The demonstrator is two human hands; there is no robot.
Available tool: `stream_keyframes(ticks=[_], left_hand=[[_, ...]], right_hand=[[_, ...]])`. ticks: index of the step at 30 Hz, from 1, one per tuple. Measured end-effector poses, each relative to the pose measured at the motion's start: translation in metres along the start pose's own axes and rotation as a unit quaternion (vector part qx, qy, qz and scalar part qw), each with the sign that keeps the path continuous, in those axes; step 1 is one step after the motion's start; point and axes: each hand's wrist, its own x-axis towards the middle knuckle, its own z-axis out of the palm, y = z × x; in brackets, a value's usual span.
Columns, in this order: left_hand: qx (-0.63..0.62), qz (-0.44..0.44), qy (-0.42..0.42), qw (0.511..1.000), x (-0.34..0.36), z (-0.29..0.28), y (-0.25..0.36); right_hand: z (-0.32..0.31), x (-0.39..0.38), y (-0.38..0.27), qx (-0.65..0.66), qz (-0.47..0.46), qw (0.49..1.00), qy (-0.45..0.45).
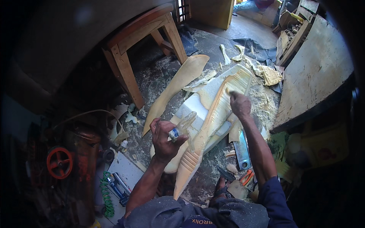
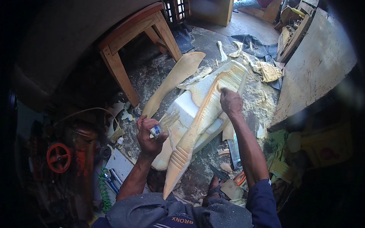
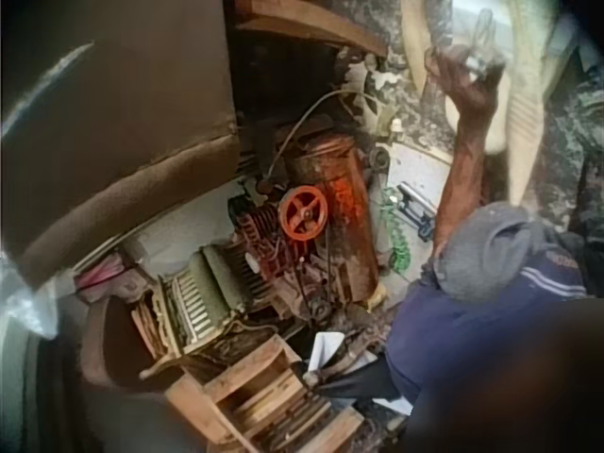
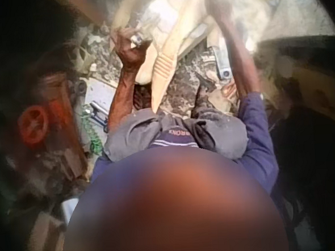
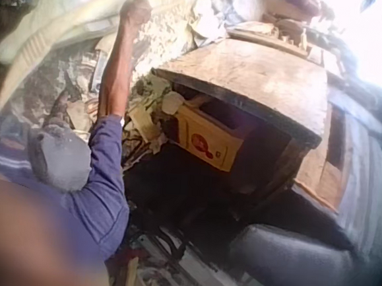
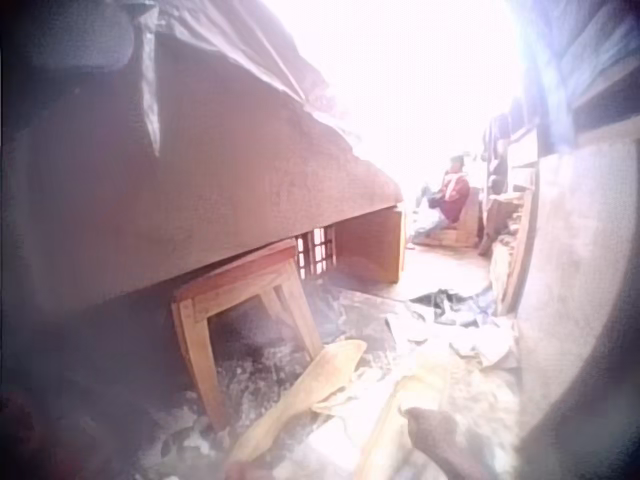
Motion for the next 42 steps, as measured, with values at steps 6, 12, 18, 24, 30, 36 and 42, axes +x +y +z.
stream_keyframes(ticks=[6, 12, 18, 24, 30, 36, 42], left_hand=[[-0.518, -0.332, 0.038, 0.787, -0.003, 0.005, 0.001], [-0.666, -0.276, -0.023, 0.692, -0.007, -0.004, -0.004], [-0.613, -0.304, -0.054, 0.728, -0.005, 0.003, 0.002], [-0.452, -0.213, -0.073, 0.863, -0.001, 0.002, 0.014], [-0.376, -0.126, -0.117, 0.911, 0.005, 0.0, 0.016], [-0.361, -0.138, -0.139, 0.912, 0.003, 0.008, 0.012], [-0.316, -0.16, -0.128, 0.926, -0.008, 0.004, -0.004]], right_hand=[[0.026, -0.043, 0.012, -0.084, -0.029, 0.977, -0.192], [-0.053, -0.059, -0.034, 0.282, 0.055, 0.957, -0.031], [-0.09, -0.12, -0.126, 0.248, -0.233, 0.936, -0.085], [-0.062, -0.125, -0.147, 0.401, -0.01, 0.906, -0.136], [-0.057, -0.125, -0.131, 0.701, 0.286, 0.571, -0.318], [-0.046, -0.136, -0.12, 0.797, 0.301, 0.45, -0.269], [-0.051, -0.141, -0.101, 0.841, 0.248, 0.392, -0.278]])
